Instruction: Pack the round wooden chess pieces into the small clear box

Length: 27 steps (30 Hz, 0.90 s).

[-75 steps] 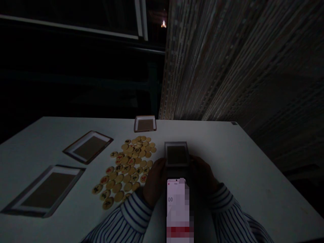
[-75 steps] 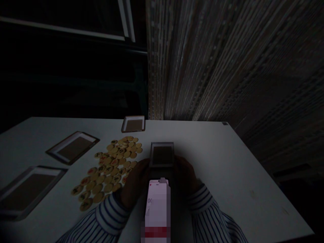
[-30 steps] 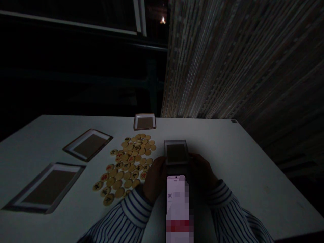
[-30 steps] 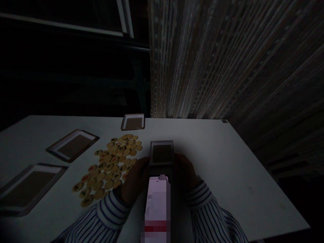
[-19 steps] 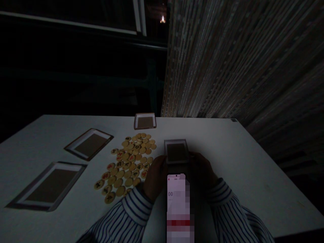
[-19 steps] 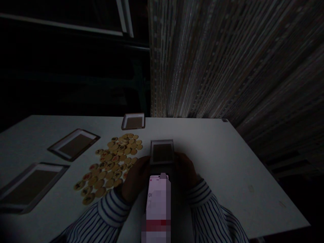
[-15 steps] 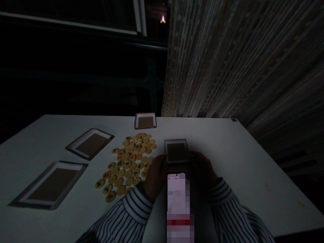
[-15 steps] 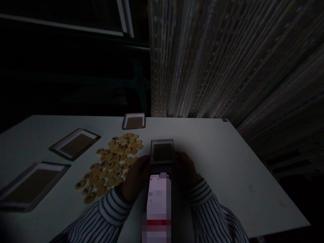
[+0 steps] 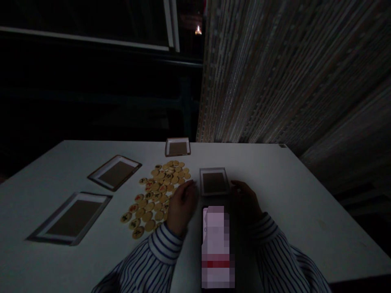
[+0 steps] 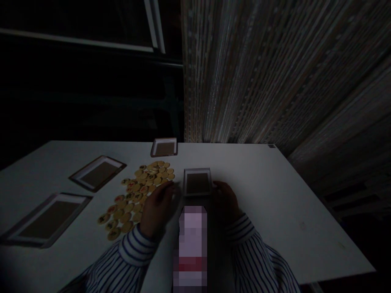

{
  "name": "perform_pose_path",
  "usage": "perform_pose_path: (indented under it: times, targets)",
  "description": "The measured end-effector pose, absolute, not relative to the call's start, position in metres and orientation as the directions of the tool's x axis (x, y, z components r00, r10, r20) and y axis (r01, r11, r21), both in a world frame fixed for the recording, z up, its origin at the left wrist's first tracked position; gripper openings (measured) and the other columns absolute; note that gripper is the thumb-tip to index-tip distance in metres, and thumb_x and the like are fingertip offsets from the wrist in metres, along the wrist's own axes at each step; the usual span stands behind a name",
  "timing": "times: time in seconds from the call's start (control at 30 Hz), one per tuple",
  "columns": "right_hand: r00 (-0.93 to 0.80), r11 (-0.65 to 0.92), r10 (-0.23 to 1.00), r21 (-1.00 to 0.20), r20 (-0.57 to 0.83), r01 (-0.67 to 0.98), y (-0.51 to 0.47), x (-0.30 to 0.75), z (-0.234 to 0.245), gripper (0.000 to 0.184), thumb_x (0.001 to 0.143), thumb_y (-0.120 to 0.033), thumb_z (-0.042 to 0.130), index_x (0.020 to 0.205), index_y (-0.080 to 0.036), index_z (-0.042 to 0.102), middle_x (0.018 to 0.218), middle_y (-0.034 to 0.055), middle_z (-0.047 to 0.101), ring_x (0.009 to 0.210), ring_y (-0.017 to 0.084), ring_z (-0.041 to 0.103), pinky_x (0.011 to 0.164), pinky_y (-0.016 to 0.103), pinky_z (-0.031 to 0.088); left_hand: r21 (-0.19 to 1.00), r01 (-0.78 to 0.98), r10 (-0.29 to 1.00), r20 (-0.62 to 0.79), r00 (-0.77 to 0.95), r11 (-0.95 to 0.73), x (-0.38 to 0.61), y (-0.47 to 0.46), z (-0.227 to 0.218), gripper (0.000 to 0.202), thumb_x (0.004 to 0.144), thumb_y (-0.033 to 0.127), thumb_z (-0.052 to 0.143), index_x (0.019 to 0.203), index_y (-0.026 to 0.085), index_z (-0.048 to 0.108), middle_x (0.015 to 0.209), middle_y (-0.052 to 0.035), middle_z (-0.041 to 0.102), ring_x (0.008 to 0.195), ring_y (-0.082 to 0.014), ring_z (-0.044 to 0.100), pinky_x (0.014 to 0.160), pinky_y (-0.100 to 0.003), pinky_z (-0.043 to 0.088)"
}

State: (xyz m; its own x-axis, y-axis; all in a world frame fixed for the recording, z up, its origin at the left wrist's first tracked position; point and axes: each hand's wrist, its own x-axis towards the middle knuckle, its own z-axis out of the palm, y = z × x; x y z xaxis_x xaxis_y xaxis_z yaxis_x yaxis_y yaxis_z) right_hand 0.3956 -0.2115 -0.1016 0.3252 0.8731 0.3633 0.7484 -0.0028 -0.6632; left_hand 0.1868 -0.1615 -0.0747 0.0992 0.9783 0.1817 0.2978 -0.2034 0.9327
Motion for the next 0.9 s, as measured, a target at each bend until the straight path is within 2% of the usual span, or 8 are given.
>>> perform_pose_path:
  times: [0.17, 0.3, 0.43, 0.63, 0.9]
  targets:
    - [0.300, 0.045, 0.855, -0.638, 0.422, 0.769, -0.212, 0.396, -0.104, 0.026, 0.078, -0.025, 0.043, 0.098, -0.016, 0.056, 0.095, 0.0094, 0.061, 0.077, 0.017, 0.058, 0.063, 0.031, 0.050, 0.965, 0.202, 0.986, 0.160, 0.058, -0.168, 0.170, -0.159, -0.053, 0.034, 0.074, 0.035, 0.052, 0.101, 0.016, 0.057, 0.099, -0.0076, 0.063, 0.091, -0.0180, 0.058, 0.084, -0.034, 0.045]
    - [0.286, 0.077, 0.843, -0.628, 0.456, 0.774, -0.212, 0.393, -0.102, 0.024, 0.078, -0.025, 0.043, 0.097, -0.017, 0.056, 0.094, 0.0087, 0.061, 0.079, 0.017, 0.057, 0.064, 0.031, 0.050, 0.956, 0.220, 0.979, 0.203, -0.024, -0.193, 0.155, -0.153, -0.042, 0.034, 0.073, 0.036, 0.054, 0.099, 0.016, 0.059, 0.100, -0.0075, 0.063, 0.094, -0.0192, 0.057, 0.084, -0.035, 0.044]
    - [0.258, 0.111, 0.835, -0.609, 0.486, 0.785, -0.211, 0.390, -0.099, 0.022, 0.078, -0.024, 0.044, 0.095, -0.017, 0.056, 0.091, 0.0084, 0.062, 0.081, 0.018, 0.057, 0.068, 0.033, 0.049, 0.931, 0.258, 0.963, 0.270, -0.006, -0.259, 0.143, -0.146, -0.043, 0.036, 0.075, 0.038, 0.050, 0.102, 0.015, 0.057, 0.097, -0.0077, 0.063, 0.090, -0.0198, 0.058, 0.081, -0.038, 0.046]
    - [0.220, 0.159, 0.829, -0.593, 0.514, 0.789, -0.208, 0.383, -0.091, 0.019, 0.079, -0.025, 0.045, 0.093, -0.019, 0.056, 0.091, 0.0073, 0.062, 0.084, 0.018, 0.057, 0.072, 0.034, 0.048, 0.753, 0.505, 0.898, 0.425, 0.115, -0.421, 0.129, -0.134, -0.049, 0.027, 0.077, 0.034, 0.047, 0.096, 0.017, 0.059, 0.101, -0.0066, 0.060, 0.097, -0.0195, 0.054, 0.088, -0.038, 0.041]
    - [0.154, 0.221, 0.840, -0.587, 0.521, 0.779, -0.199, 0.366, -0.066, 0.019, 0.078, -0.024, 0.046, 0.094, -0.018, 0.056, 0.092, 0.0090, 0.062, 0.086, 0.019, 0.056, 0.077, 0.036, 0.046, 0.617, 0.620, 0.865, 0.444, 0.235, -0.485, 0.117, -0.128, -0.067, 0.027, 0.078, 0.034, 0.047, 0.095, 0.018, 0.059, 0.106, -0.0069, 0.057, 0.102, -0.0190, 0.050, 0.091, -0.037, 0.039]
